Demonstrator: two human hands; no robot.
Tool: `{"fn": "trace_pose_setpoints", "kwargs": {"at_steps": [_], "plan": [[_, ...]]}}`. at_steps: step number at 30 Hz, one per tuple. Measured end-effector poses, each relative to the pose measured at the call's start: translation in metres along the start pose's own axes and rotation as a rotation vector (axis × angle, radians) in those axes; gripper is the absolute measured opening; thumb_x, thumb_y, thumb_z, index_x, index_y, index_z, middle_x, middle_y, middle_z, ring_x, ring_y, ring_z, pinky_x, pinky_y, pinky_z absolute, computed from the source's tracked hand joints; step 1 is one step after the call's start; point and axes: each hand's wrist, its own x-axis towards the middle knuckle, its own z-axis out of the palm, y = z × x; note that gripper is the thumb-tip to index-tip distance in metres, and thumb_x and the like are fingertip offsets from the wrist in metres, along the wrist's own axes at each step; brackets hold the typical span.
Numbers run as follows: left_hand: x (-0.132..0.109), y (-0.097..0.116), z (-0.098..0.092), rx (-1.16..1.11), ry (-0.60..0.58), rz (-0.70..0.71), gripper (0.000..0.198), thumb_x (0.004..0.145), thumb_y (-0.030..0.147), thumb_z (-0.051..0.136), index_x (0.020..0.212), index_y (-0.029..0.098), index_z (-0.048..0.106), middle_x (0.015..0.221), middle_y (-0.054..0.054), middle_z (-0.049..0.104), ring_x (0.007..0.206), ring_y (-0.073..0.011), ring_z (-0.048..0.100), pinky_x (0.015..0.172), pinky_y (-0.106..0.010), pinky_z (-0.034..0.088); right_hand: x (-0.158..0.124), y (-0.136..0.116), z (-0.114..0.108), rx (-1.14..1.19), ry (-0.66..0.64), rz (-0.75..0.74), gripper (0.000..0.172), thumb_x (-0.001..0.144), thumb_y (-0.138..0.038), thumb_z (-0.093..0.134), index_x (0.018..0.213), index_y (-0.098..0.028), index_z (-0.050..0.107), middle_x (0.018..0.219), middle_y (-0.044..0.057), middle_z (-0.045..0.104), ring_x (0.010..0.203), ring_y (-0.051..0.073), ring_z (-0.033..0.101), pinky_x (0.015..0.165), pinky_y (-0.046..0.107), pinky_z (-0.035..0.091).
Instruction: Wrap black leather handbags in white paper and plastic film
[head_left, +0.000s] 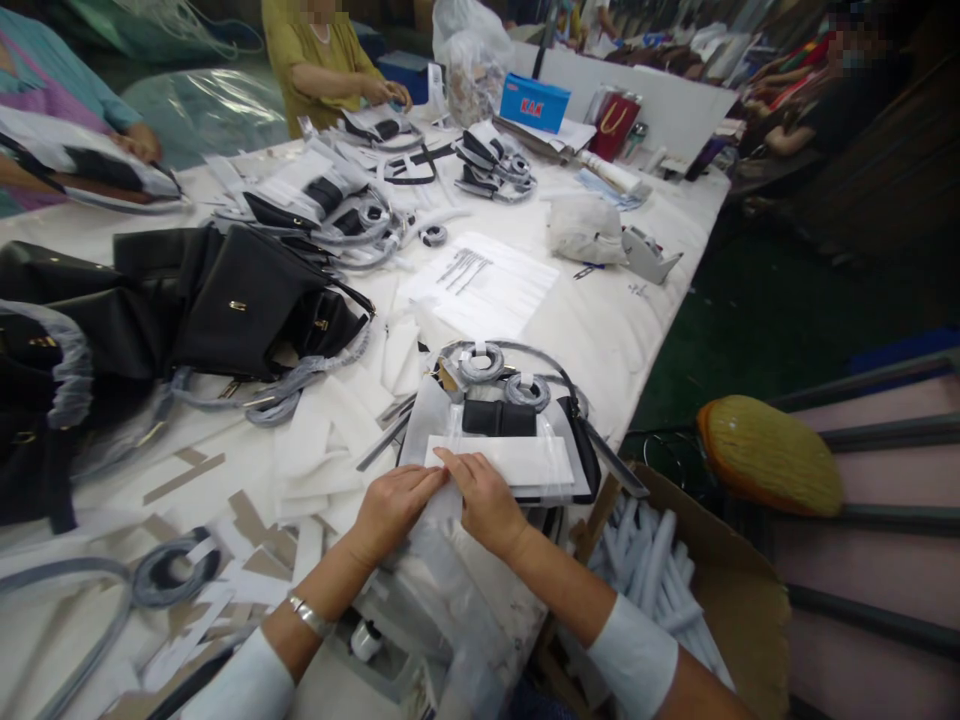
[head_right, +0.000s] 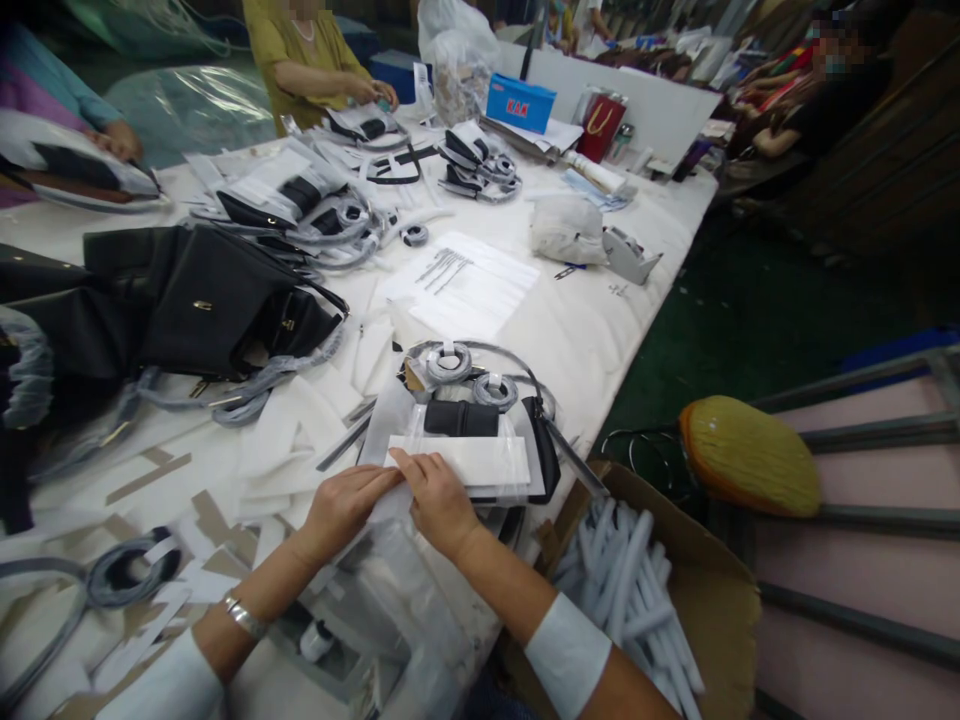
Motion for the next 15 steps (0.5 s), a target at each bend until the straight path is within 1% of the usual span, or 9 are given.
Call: {"fn": "trace_pose_setpoints", "kwargs": {"at_steps": [2,4,6,7,9,11,13,15], "plan": [[0.003,0.002,0.001,0.010,-0.038,-0.089,0.025,0.098,0.015,0.043,0.108,0.018,0.065,0.089,-0.006,0.076,0.078,-0.0197,0.071,0.070,-0.030,0.057,-0.001,-0.001,-0.006,0.099,-0.017,0.001,0.083,0.068,0.001,0.054,0.147,-0.017,0.035,0.123,0.011,0.058,0.111,0.027,0.052,0.103,0.043,0.047],[0.008,0.004,0.003,0.024,-0.067,-0.192,0.021,0.098,0.021,0.046,0.102,0.021,0.067,0.084,-0.004,0.075,0.072,-0.0187,0.070,0.064,-0.028,0.053,-0.003,-0.002,-0.010,0.194,0.018,-0.007,0.086,0.067,-0.001,0.055,0.148,-0.018,0.032,0.131,0.013,0.053,0.121,0.027,0.049,0.108,0.045,0.043],[0.012,0.006,0.006,0.044,-0.086,-0.303,0.018,0.097,0.029,0.052,0.099,0.022,0.068,0.076,-0.003,0.074,0.068,-0.0185,0.070,0.059,-0.026,0.049,-0.005,-0.002,-0.009,0.263,0.082,-0.008,0.083,0.069,-0.003,0.056,0.147,-0.019,0.032,0.138,0.014,0.049,0.128,0.027,0.046,0.109,0.046,0.043],[0.014,0.006,0.008,0.053,-0.094,-0.358,0.016,0.096,0.031,0.055,0.099,0.022,0.068,0.074,-0.002,0.073,0.066,-0.0185,0.069,0.057,-0.025,0.047,-0.006,-0.001,-0.008,0.292,0.121,0.009,0.080,0.072,-0.004,0.056,0.146,-0.020,0.033,0.140,0.014,0.047,0.128,0.027,0.047,0.106,0.046,0.046],[0.019,0.008,0.011,0.061,-0.106,-0.457,0.017,0.093,0.033,0.060,0.104,0.023,0.067,0.072,-0.001,0.073,0.065,-0.0182,0.070,0.055,-0.024,0.044,-0.005,0.001,-0.003,0.356,0.196,0.085,0.070,0.079,-0.009,0.058,0.144,-0.021,0.036,0.141,0.015,0.046,0.118,0.025,0.056,0.098,0.041,0.054],[0.022,0.009,0.013,0.047,-0.121,-0.533,0.022,0.090,0.032,0.064,0.111,0.025,0.064,0.077,0.001,0.075,0.068,-0.0175,0.071,0.056,-0.023,0.043,-0.002,0.003,0.001,0.428,0.259,0.207,0.060,0.085,-0.016,0.060,0.141,-0.021,0.039,0.133,0.015,0.052,0.102,0.021,0.065,0.087,0.037,0.059],[0.026,0.010,0.013,0.022,-0.136,-0.594,0.029,0.089,0.031,0.066,0.117,0.026,0.061,0.079,0.003,0.076,0.069,-0.0165,0.072,0.056,-0.022,0.042,0.004,0.005,0.004,0.486,0.290,0.324,0.055,0.087,-0.020,0.061,0.138,-0.020,0.041,0.115,0.012,0.062,0.090,0.019,0.068,0.080,0.034,0.061],[0.028,0.011,0.013,-0.001,-0.143,-0.648,0.032,0.089,0.031,0.067,0.120,0.027,0.059,0.078,0.005,0.076,0.069,-0.0157,0.072,0.055,-0.021,0.041,0.011,0.007,0.005,0.505,0.307,0.412,0.051,0.086,-0.020,0.062,0.135,-0.019,0.045,0.095,0.006,0.067,0.082,0.019,0.069,0.075,0.032,0.060]]}}
